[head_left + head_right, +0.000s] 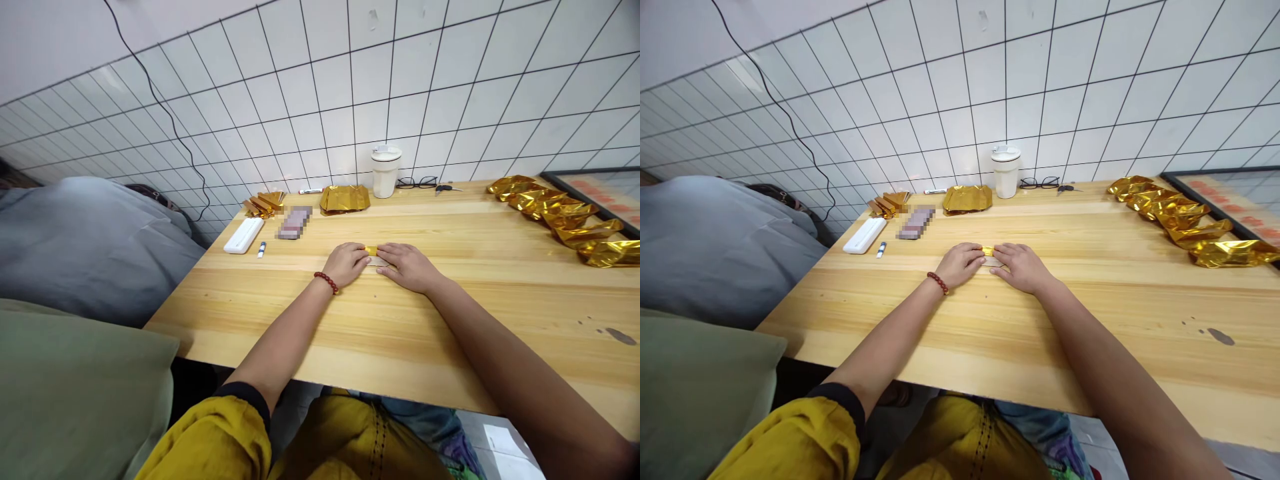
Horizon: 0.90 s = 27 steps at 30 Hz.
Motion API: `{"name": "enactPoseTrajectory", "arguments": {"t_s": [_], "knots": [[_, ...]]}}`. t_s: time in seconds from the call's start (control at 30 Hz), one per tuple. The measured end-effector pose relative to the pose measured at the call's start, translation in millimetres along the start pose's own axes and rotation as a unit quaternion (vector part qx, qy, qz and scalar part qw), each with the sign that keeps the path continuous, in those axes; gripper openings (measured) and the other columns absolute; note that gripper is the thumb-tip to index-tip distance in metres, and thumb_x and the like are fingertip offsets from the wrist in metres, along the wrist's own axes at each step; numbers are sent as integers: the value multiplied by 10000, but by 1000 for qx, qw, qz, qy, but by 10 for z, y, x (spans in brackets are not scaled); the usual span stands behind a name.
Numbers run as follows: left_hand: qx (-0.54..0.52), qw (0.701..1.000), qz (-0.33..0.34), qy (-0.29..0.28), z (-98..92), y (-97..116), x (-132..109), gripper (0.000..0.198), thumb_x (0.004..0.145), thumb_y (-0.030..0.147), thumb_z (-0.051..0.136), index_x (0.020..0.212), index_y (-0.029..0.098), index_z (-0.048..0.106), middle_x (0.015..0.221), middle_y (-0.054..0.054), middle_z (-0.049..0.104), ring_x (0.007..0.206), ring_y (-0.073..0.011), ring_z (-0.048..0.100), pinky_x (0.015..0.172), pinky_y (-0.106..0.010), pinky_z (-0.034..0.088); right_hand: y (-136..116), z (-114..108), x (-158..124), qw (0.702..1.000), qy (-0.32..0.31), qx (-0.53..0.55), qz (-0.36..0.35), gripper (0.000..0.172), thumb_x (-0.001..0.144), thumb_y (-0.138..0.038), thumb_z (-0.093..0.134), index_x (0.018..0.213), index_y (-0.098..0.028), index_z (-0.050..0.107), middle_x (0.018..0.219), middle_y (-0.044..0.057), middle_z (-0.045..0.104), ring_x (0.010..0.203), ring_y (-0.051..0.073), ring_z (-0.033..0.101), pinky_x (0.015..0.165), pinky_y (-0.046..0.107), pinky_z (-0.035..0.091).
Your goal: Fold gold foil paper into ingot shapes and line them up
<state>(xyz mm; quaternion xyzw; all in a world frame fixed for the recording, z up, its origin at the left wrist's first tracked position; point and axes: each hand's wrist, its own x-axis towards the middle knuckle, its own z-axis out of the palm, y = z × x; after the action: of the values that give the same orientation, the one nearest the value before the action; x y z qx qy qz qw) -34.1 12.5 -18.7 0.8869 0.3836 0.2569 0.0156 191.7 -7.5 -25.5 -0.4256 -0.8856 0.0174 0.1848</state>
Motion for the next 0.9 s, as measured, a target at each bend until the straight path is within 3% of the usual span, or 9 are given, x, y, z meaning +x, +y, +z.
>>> {"name": "enactPoseTrajectory", "arguments": {"t_s": [0.9], "knots": [[-4, 1000, -12, -10, 1, 4, 1, 244, 960, 318, 559, 1059, 200, 749, 1165, -89, 712, 1103, -221, 649, 1002, -399, 511, 2, 0, -5, 1000, 9, 1, -2, 578, 966, -571, 408, 1361, -196, 603, 1400, 126, 593, 1318, 315, 520, 1080, 509, 424]]}}
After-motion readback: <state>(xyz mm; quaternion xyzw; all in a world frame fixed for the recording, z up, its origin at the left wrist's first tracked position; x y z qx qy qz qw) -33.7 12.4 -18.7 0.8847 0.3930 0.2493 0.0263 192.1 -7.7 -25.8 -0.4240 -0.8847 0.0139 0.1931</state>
